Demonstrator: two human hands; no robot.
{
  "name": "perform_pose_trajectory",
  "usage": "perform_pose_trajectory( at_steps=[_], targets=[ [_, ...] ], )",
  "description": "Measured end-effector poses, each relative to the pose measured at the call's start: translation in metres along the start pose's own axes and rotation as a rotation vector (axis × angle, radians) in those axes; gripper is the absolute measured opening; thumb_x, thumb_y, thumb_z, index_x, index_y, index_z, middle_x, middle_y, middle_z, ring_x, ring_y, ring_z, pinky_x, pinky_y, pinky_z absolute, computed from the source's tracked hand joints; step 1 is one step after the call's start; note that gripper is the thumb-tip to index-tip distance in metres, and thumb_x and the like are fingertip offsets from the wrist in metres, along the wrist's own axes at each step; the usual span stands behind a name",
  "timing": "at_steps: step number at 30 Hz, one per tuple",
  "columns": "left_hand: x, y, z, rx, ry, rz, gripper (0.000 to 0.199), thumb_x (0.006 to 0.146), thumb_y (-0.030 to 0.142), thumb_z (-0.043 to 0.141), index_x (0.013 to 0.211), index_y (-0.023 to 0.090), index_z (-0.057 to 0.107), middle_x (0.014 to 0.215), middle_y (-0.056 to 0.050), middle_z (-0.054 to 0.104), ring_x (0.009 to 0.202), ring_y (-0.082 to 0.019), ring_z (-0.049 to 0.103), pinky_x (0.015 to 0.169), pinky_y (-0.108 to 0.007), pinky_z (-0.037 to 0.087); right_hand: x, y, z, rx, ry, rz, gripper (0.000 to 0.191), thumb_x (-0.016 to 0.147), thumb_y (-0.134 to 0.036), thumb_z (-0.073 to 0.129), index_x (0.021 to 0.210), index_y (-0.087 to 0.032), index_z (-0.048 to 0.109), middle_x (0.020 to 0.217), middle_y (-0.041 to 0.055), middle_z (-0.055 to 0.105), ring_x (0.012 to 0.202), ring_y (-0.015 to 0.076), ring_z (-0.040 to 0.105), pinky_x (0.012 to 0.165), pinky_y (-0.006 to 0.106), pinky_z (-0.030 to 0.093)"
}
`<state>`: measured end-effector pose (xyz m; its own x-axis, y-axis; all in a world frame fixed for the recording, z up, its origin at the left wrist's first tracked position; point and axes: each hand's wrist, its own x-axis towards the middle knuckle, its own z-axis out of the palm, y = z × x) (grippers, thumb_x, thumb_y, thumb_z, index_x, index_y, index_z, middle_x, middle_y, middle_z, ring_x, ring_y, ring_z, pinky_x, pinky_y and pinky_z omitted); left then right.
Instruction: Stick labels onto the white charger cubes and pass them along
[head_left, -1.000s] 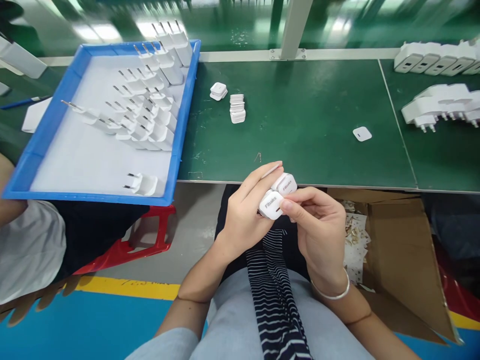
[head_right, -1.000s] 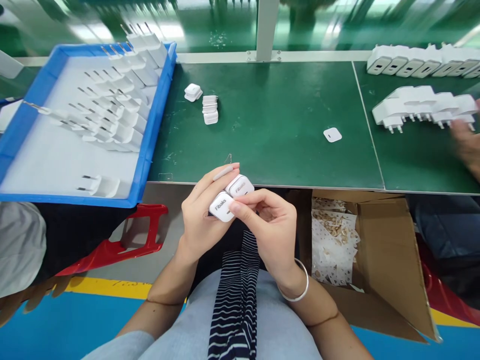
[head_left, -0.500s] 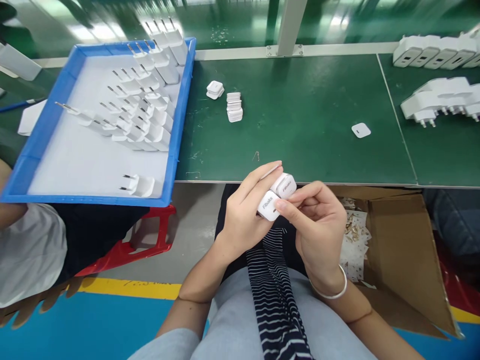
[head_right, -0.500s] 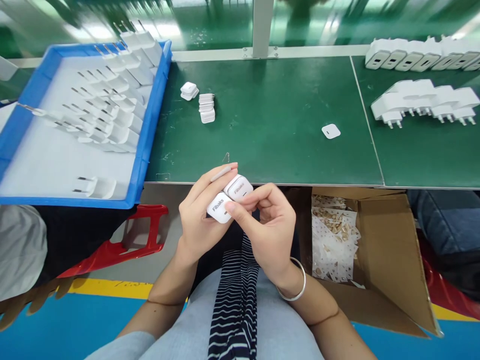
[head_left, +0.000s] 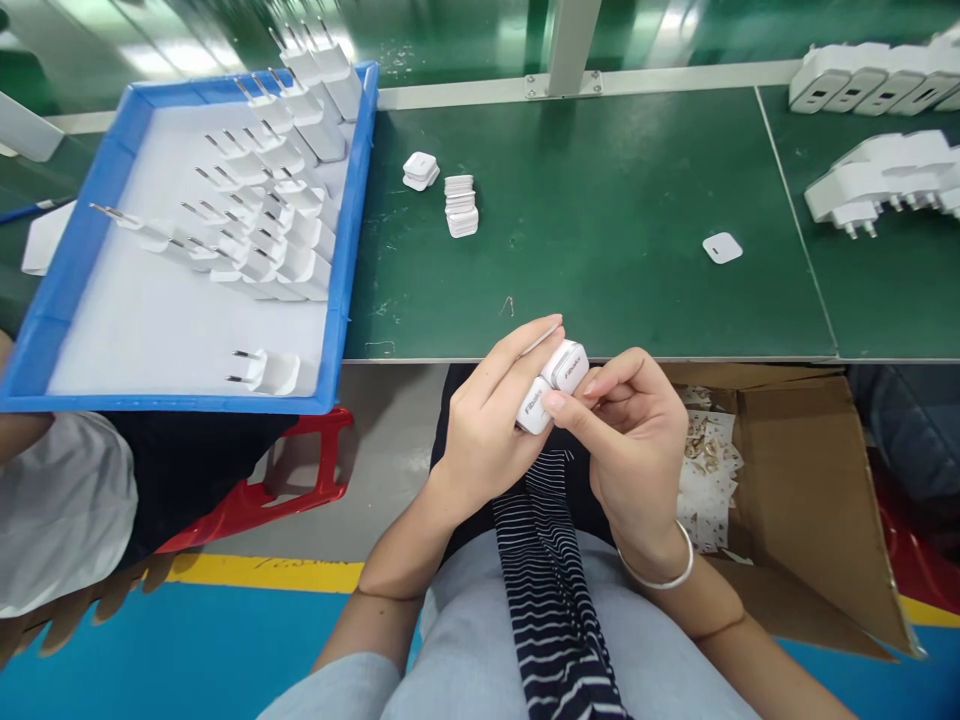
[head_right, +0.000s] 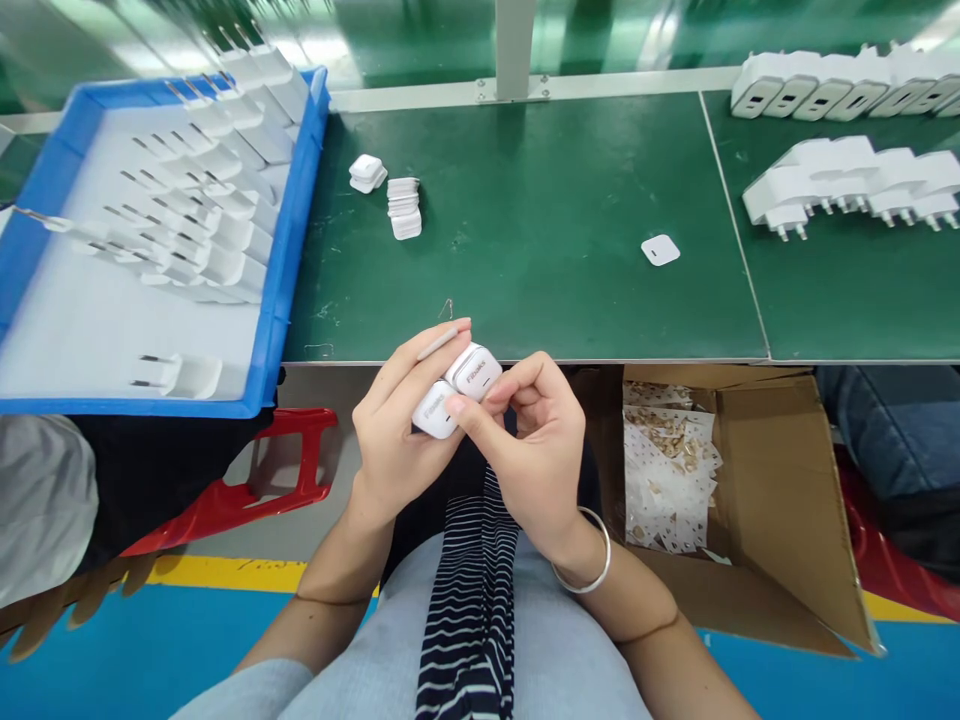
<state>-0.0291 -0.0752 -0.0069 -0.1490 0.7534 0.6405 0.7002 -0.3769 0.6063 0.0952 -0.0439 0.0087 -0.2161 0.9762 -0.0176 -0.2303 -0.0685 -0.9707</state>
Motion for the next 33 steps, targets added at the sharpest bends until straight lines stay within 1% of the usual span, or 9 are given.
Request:
perform_pose_trajectory(
  at_steps=[5, 9, 13, 17, 21, 24, 29, 31, 33],
  targets=[
    [0.002, 0.001, 0.003, -0.083, 0.045, -0.056, 0.037, 0.090, 0.016, 0.072, 0.127, 0.015, 0.067, 0.133, -0.014, 0.069, 0.123, -0.021, 0.068, 0.104, -0.034, 0.059, 0.001, 0.001, 0.000, -0.020, 0.005, -0.054, 0.029, 0.078, -0.014, 0.084, 0.078, -0.022, 0.056, 0.067, -0.0068, 0.053, 0.058, 0.0081, 0.047, 0.052, 0.022, 0.040],
    [0.005, 0.003, 0.003, -0.241, 0.067, -0.189, 0.035, 0.087, 0.022, 0.077, 0.122, 0.018, 0.071, 0.129, -0.011, 0.072, 0.118, -0.022, 0.071, 0.102, -0.036, 0.061, 0.001, -0.001, -0.006, 0.132, -0.093, -0.043, 0.019, 0.086, -0.016, 0.075, 0.081, -0.022, 0.058, 0.065, -0.0070, 0.050, 0.056, 0.0080, 0.044, 0.051, 0.022, 0.039],
    [0.005, 0.004, 0.003, -0.317, 0.056, -0.214, 0.038, 0.085, 0.023, 0.079, 0.122, 0.020, 0.072, 0.129, -0.010, 0.073, 0.117, -0.023, 0.071, 0.102, -0.037, 0.061, -0.002, -0.001, -0.006, 0.140, -0.134, -0.053, 0.021, 0.085, -0.012, 0.074, 0.087, -0.023, 0.056, 0.066, -0.0072, 0.049, 0.058, 0.0088, 0.042, 0.055, 0.023, 0.039],
    [0.003, 0.004, 0.005, -0.258, 0.082, -0.230, 0.037, 0.087, 0.018, 0.076, 0.123, 0.022, 0.071, 0.131, -0.008, 0.072, 0.120, -0.023, 0.069, 0.102, -0.037, 0.061, -0.008, 0.002, 0.002, -0.017, -0.084, -0.100, 0.037, 0.074, -0.007, 0.079, 0.092, -0.025, 0.051, 0.072, -0.0080, 0.043, 0.062, 0.0094, 0.041, 0.058, 0.025, 0.038],
    [0.002, 0.006, 0.008, -0.231, 0.099, -0.240, 0.037, 0.086, 0.016, 0.075, 0.123, 0.020, 0.070, 0.130, -0.009, 0.072, 0.121, -0.022, 0.069, 0.103, -0.036, 0.060, -0.011, 0.003, 0.006, -0.140, -0.028, -0.174, 0.037, 0.075, -0.009, 0.077, 0.092, -0.025, 0.049, 0.077, -0.0066, 0.041, 0.065, 0.0101, 0.041, 0.060, 0.027, 0.038],
    [0.002, 0.006, 0.009, -0.187, 0.104, -0.214, 0.038, 0.088, 0.018, 0.073, 0.126, 0.021, 0.069, 0.132, -0.009, 0.071, 0.123, -0.023, 0.068, 0.103, -0.038, 0.060, -0.008, 0.003, 0.007, -0.107, -0.071, -0.134, 0.036, 0.077, -0.012, 0.077, 0.093, -0.026, 0.048, 0.076, -0.0069, 0.041, 0.065, 0.0105, 0.041, 0.060, 0.027, 0.039],
    [-0.001, 0.003, 0.009, -0.136, 0.160, -0.194, 0.036, 0.091, 0.020, 0.071, 0.126, 0.021, 0.069, 0.132, -0.009, 0.071, 0.123, -0.023, 0.068, 0.102, -0.038, 0.061, -0.004, 0.006, 0.011, -0.032, -0.041, -0.076, 0.032, 0.080, -0.014, 0.076, 0.088, -0.025, 0.047, 0.071, -0.0081, 0.038, 0.061, 0.0092, 0.039, 0.058, 0.024, 0.039],
    [-0.001, 0.003, 0.007, -0.117, 0.158, -0.178, 0.036, 0.091, 0.021, 0.071, 0.127, 0.019, 0.068, 0.131, -0.010, 0.071, 0.122, -0.023, 0.068, 0.102, -0.037, 0.061, -0.003, 0.007, 0.013, -0.016, -0.061, -0.056, 0.032, 0.080, -0.015, 0.076, 0.089, -0.025, 0.047, 0.071, -0.0080, 0.038, 0.062, 0.0093, 0.038, 0.058, 0.023, 0.039],
    [-0.001, 0.003, 0.006, -0.086, 0.155, -0.139, 0.036, 0.092, 0.019, 0.069, 0.128, 0.017, 0.067, 0.132, -0.012, 0.070, 0.123, -0.022, 0.068, 0.103, -0.036, 0.060, -0.002, 0.009, 0.015, -0.021, -0.031, -0.055, 0.033, 0.079, -0.017, 0.078, 0.088, -0.025, 0.047, 0.073, -0.0077, 0.038, 0.062, 0.0093, 0.037, 0.058, 0.023, 0.039]
  ],
)
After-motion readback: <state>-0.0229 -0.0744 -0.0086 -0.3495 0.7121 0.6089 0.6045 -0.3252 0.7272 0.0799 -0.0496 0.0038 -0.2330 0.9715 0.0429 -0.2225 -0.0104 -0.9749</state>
